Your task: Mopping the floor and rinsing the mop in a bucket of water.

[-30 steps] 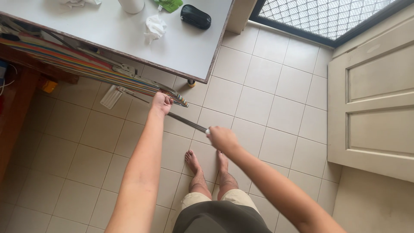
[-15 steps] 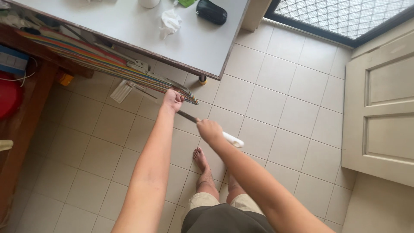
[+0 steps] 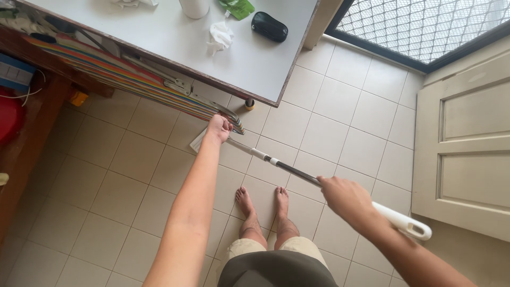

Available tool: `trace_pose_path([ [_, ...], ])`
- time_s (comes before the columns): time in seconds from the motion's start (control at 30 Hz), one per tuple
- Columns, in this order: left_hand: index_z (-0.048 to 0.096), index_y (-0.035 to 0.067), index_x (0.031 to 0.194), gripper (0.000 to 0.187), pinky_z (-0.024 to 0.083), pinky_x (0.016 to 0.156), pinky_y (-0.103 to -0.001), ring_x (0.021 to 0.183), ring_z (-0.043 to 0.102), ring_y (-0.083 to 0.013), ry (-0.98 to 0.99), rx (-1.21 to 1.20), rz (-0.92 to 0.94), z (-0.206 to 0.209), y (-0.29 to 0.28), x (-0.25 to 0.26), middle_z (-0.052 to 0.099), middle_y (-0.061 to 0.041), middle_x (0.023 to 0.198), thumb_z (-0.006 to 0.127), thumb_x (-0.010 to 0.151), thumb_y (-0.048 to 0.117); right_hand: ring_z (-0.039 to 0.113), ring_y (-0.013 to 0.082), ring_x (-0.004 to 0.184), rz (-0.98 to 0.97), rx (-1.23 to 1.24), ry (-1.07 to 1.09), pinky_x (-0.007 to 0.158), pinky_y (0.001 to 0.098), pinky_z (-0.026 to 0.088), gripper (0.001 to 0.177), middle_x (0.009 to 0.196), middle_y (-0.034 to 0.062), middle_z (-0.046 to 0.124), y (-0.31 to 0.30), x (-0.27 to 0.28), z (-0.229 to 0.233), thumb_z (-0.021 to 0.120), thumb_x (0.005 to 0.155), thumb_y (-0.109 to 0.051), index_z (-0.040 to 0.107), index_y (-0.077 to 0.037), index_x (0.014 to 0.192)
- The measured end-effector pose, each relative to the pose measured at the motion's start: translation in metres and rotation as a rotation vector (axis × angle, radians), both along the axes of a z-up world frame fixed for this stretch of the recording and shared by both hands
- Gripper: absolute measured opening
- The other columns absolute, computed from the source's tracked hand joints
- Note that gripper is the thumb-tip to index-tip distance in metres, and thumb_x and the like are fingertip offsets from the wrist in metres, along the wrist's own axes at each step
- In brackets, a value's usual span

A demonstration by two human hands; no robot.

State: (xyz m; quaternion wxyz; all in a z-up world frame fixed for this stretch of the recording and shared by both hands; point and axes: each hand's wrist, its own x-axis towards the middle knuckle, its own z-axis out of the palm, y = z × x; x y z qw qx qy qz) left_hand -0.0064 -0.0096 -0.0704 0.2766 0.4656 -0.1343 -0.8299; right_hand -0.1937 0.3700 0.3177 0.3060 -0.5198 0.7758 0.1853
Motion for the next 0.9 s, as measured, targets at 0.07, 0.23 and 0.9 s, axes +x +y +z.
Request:
trace_pose_path([
  [0.07, 0.057, 0.017, 0.093, 0.045, 0.039, 0.072, -0.035, 0.08, 0.047, -0.0162, -0.003, -0.01, -0.011, 0.02, 0.006, -0.001, 0.056, 0.001, 0.091, 0.043, 0.063, -0.012, 0.073, 0.0301, 0.086, 0.044, -0.038, 0.029, 0.072, 0.0445, 0.057, 0.031, 0.091, 0.0104, 0.074, -0.007, 0.003, -0.038, 0.057, 0.101, -0.019, 0.062, -0.014, 0.131],
  [0.23, 0.057, 0.018, 0.092, 0.043, 0.039, 0.073, -0.034, 0.081, 0.046, -0.0149, -0.021, 0.007, -0.032, 0.011, 0.007, 0.002, 0.054, 0.002, 0.092, 0.043, 0.063, -0.011, 0.075, 0.0275, 0.076, 0.17, -0.263, 0.125, 0.058, 0.0372, 0.06, 0.07, 0.088, 0.0148, 0.07, -0.072, 0.036, -0.139, 0.066, 0.079, 0.0, 0.046, 0.008, 0.145],
  [0.9, 0.055, 0.014, 0.088, 0.041, 0.04, 0.073, -0.034, 0.081, 0.046, -0.016, -0.027, 0.018, -0.063, 0.01, 0.001, -0.001, 0.054, -0.001, 0.091, 0.044, 0.058, -0.011, 0.072, 0.0264, 0.087, -0.041, 0.074, 0.088, 0.075, 0.044, 0.058, 0.039, 0.095, 0.0067, 0.075, 0.061, -0.087, -0.176, 0.052, 0.102, -0.027, 0.055, -0.025, 0.141],
])
